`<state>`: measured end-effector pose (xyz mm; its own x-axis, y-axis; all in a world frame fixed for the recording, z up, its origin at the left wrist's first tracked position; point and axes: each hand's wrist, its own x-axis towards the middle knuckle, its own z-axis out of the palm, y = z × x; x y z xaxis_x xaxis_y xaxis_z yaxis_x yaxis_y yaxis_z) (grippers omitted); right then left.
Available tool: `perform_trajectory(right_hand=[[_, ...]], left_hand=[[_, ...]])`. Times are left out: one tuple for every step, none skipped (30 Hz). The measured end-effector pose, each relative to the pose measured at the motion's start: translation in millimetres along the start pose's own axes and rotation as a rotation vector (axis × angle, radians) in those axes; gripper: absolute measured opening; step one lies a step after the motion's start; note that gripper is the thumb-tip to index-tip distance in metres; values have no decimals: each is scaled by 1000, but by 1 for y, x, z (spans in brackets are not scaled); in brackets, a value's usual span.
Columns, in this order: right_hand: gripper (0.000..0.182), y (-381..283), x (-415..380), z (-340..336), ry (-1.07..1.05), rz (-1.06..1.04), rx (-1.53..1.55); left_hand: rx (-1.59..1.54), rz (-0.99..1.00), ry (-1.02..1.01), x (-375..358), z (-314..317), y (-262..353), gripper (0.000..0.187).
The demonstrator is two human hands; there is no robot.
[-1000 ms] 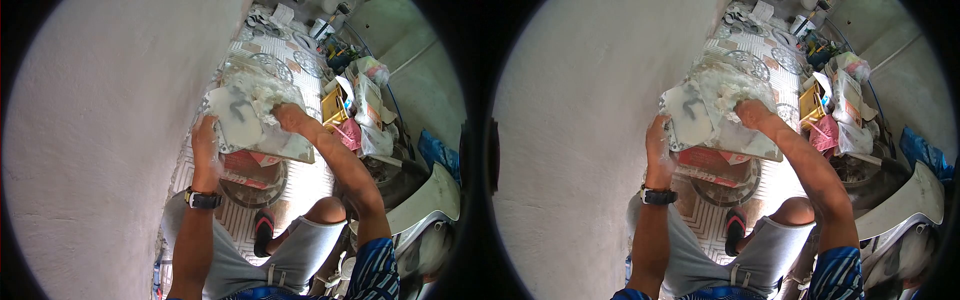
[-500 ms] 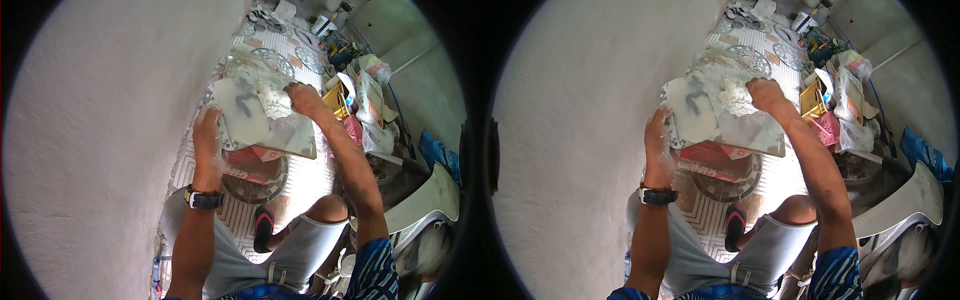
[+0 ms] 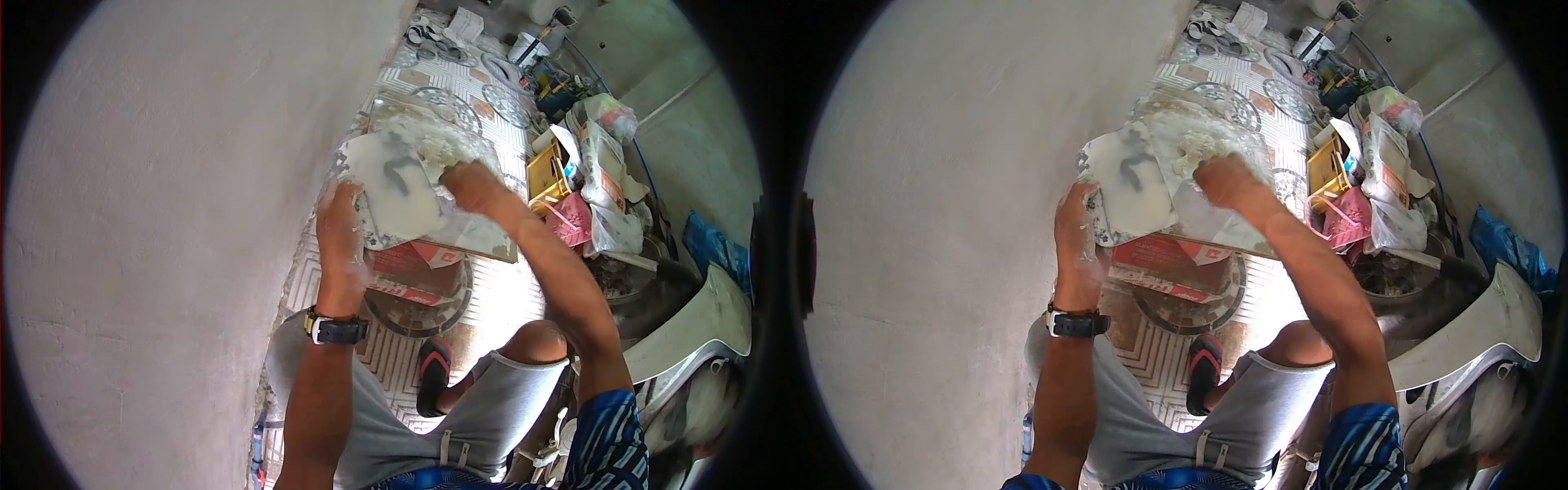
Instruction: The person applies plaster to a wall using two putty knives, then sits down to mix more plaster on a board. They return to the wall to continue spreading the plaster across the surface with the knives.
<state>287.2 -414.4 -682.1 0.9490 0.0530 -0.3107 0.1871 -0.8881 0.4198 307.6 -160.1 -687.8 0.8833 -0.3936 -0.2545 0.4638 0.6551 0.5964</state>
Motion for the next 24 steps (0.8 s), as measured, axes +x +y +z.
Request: perform_trajectory(right_hand=[[25, 8, -5, -16, -15, 4, 42], [26, 13, -1, -29, -26, 97, 63], [26, 14, 0, -39, 17, 127, 63], [25, 9, 5, -29, 108, 139, -12], [24, 4, 11, -6, 199, 152, -87], [24, 2, 15, 23, 85, 60, -33], [25, -9, 13, 22, -3, 55, 47], [26, -2, 7, 15, -67, 62, 50], [27, 10, -1, 6, -131, 69, 53], [27, 19, -7, -7, -64, 87, 97], [27, 31, -8, -11, 3, 104, 141], [28, 36, -4, -10, 108, 98, 138], [28, 31, 2, 5, 95, 98, 63], [28, 23, 8, 26, 82, 98, -12], [28, 15, 10, 38, 69, 98, -87], [25, 10, 3, 24, -2, -8, -16], [24, 15, -2, 9, -12, 13, 42], [22, 25, -5, -7, -22, 34, 100], [21, 34, -5, -21, -33, 56, 157], [22, 37, 1, -32, 0, 77, 112], [24, 30, 7, -29, 48, 97, 53], [27, 21, 15, -15, 96, 118, -6], [29, 15, 21, 2, 143, 138, -65], [35, 10, 26, 20, -23, 61, -47]], left_hand=[[5, 16, -11, -1, 1, -1, 29], [2, 12, -20, -3, 2, 3, 30], [-2, 7, -29, -5, 3, 7, 31], [-7, 5, -39, -6, 4, 11, 32], [0, -3, -15, -8, 6, 12, 31], [6, -11, 10, -9, 7, 12, 31], [13, -18, 35, -10, 9, 12, 31], [11, -19, 33, -9, 9, 11, 31], [10, -20, 32, -8, 10, 9, 31], [8, -21, 30, -8, 10, 8, 31], [1, -3, 9, -6, 10, 10, 31], [-6, 15, -13, -3, 8, 14, 32], [-13, 34, -35, -2, 8, 15, 32], [-8, 16, -6, -1, 8, 15, 32], [-3, -2, 23, 0, 7, 13, 32], [4, -21, 54, 0, 6, 11, 32], [-1, -7, 46, 0, 7, 11, 32], [-5, 8, 38, 0, 8, 10, 33], [-9, 22, 30, 1, 8, 10, 33], [-8, 25, 28, 1, 8, 11, 33], [-6, 28, 27, 2, 7, 15, 33], [-5, 31, 25, 2, 7, 16, 33], [-5, 18, 45, 2, 7, 15, 32], [-6, 5, 64, 1, 6, 13, 32]])
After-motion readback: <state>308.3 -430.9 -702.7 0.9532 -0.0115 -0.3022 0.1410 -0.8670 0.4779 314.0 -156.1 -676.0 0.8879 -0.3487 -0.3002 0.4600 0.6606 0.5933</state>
